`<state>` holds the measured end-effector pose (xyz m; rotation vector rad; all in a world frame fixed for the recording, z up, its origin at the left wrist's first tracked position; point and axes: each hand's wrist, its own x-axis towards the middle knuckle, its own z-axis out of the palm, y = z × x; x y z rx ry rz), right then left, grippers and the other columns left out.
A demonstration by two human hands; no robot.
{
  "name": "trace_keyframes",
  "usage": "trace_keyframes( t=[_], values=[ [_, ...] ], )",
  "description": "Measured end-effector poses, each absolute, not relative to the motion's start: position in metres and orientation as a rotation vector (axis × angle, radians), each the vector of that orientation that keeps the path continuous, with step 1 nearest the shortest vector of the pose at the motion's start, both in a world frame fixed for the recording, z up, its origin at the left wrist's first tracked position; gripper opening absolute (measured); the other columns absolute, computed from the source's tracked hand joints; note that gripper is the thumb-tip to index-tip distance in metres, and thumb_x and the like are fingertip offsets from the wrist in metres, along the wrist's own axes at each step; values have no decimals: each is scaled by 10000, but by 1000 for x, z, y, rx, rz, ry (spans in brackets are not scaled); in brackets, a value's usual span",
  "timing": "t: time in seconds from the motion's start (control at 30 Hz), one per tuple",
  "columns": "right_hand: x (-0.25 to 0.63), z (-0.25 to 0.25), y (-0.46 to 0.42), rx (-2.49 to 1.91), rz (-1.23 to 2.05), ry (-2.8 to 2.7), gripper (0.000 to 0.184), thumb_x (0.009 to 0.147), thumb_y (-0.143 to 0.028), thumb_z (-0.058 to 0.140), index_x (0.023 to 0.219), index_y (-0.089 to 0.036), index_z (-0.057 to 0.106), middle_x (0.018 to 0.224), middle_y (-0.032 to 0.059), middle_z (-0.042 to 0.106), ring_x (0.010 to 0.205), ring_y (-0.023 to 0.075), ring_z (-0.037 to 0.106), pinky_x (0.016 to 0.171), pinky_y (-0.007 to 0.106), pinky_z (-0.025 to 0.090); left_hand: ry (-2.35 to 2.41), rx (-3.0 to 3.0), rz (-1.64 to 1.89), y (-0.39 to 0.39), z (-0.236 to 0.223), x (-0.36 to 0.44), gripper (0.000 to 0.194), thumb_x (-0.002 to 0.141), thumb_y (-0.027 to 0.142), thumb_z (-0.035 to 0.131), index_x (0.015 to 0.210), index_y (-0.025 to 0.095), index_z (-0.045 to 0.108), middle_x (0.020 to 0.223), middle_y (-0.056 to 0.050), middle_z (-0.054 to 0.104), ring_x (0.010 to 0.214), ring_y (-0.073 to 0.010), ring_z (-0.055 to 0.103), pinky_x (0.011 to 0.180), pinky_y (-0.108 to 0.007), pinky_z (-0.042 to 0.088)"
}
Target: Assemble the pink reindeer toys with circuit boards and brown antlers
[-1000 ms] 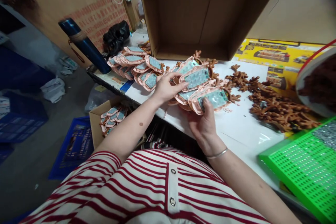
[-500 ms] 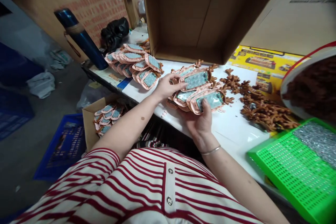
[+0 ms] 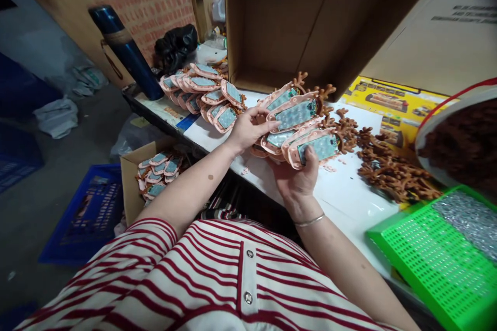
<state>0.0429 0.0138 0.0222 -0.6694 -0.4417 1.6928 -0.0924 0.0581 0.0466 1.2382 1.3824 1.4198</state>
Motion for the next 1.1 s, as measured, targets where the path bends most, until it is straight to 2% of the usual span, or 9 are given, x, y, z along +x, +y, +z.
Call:
trace_keyframes(
  t=[0.23, 0.4, 0.53, 0.7, 0.77, 0.87, 0.97, 1.1],
  values=[
    [54, 48, 7, -594, 1637, -603, 253, 725, -531, 699, 766, -282, 678, 835, -21, 722, 1026, 264, 724, 959, 509, 587, 1336, 1406, 1553, 43, 79, -81, 228, 774, 174, 833, 915, 187, 654, 975, -15, 719, 943, -193, 692, 837, -329, 540],
    [44, 76, -3, -538, 1701, -776, 305, 792, -531, 635, 635, -270, 614, 754, -1, 675, 1123, 327, 706, 1012, 611, 544, 1544, 1447, 1577, 14, 108, -92, 222, 844, 300, 799, 1012, 208, 687, 1053, 6, 712, 1042, -229, 704, 848, -362, 554],
    [11, 90, -14, -498, 1837, -874, 299, 829, -525, 615, 669, -274, 632, 830, 17, 722, 1219, 340, 673, 1013, 614, 549, 1812, 1396, 1631, -21, 118, -124, 271, 866, 390, 747, 1079, 230, 698, 1063, 38, 703, 1130, -254, 695, 873, -388, 538],
    [-59, 88, -38, -476, 2186, -872, 259, 832, -527, 600, 863, -282, 678, 959, 26, 750, 1289, 332, 635, 939, 587, 592, 2258, 1114, 1761, -84, 100, -192, 416, 878, 535, 705, 1165, 236, 681, 1101, 1, 654, 1252, -325, 646, 891, -419, 543],
    [-93, 79, -49, -442, 2351, -846, 247, 820, -504, 617, 905, -278, 667, 1027, 23, 757, 1302, 309, 626, 945, 562, 597, 2341, 993, 1883, -113, 85, -223, 479, 829, 587, 748, 1143, 233, 673, 1073, -5, 658, 1210, -301, 663, 908, -404, 554],
    [-140, 54, -69, -402, 2557, -806, 237, 781, -458, 662, 931, -275, 666, 1063, 5, 768, 1257, 274, 654, 987, 519, 595, 2402, 822, 2035, -156, 56, -260, 481, 777, 616, 788, 1040, 231, 670, 961, 2, 678, 1030, -212, 692, 891, -348, 559],
    [-174, 20, -88, -469, 2683, -762, 299, 718, -453, 724, 963, -287, 679, 1022, -31, 781, 1135, 253, 710, 1013, 493, 594, 2357, 591, 2125, -192, 23, -281, 377, 726, 495, 852, 918, 230, 666, 833, 24, 669, 802, -142, 641, 809, -307, 546],
    [-187, -21, -101, -717, 2790, -713, 371, 641, -470, 781, 951, -295, 678, 919, -76, 784, 937, 232, 745, 984, 495, 611, 2275, 271, 2096, -213, -27, -285, 321, 680, 365, 856, 890, 216, 663, 821, 37, 677, 737, -119, 605, 773, -290, 519]
  ],
)
